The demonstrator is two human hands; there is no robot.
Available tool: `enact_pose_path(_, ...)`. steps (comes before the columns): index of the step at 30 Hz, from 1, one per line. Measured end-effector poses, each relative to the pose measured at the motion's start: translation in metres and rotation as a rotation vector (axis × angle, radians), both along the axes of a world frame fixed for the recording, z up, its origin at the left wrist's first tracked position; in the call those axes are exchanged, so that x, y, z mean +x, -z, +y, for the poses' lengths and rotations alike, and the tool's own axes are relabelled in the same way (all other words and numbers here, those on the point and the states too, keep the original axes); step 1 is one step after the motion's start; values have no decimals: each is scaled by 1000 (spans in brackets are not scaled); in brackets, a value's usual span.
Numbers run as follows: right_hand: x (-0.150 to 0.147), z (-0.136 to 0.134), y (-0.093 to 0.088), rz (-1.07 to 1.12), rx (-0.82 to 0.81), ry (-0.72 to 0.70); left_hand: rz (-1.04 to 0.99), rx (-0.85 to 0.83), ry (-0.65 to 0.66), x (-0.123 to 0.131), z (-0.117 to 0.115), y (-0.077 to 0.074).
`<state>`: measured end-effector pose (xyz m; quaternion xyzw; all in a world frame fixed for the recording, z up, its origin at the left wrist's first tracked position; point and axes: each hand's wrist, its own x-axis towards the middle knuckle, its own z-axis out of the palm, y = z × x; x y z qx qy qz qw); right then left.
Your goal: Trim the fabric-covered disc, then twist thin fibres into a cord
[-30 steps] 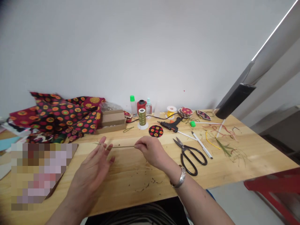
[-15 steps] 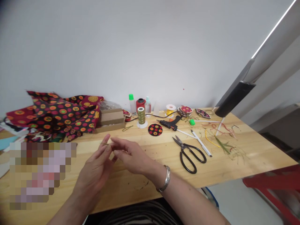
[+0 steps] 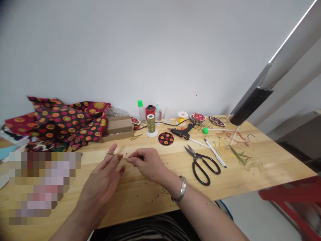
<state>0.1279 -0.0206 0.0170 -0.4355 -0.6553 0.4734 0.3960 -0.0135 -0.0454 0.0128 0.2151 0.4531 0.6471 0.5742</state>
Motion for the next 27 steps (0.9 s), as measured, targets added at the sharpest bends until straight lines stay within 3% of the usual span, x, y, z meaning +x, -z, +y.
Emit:
enact_pose_path(15, 34, 13, -1, -22, 11, 142, -31, -25, -70, -15, -7, 3)
enact_pose_path(17, 36, 13, -1, -23, 30, 138, -27, -47, -37, -18, -8, 5)
enact_pose_path(20, 38, 12, -5, -61, 71, 117, 35, -138, 110, -29, -9, 10)
enact_pose_path(23, 40, 9, -13, -125, 133, 88, 294, -182, 156, -46, -6, 11)
enact_pose_path(27, 40, 3, -21, -175, 223, 28, 1094, 171, -214, -59, -3, -2)
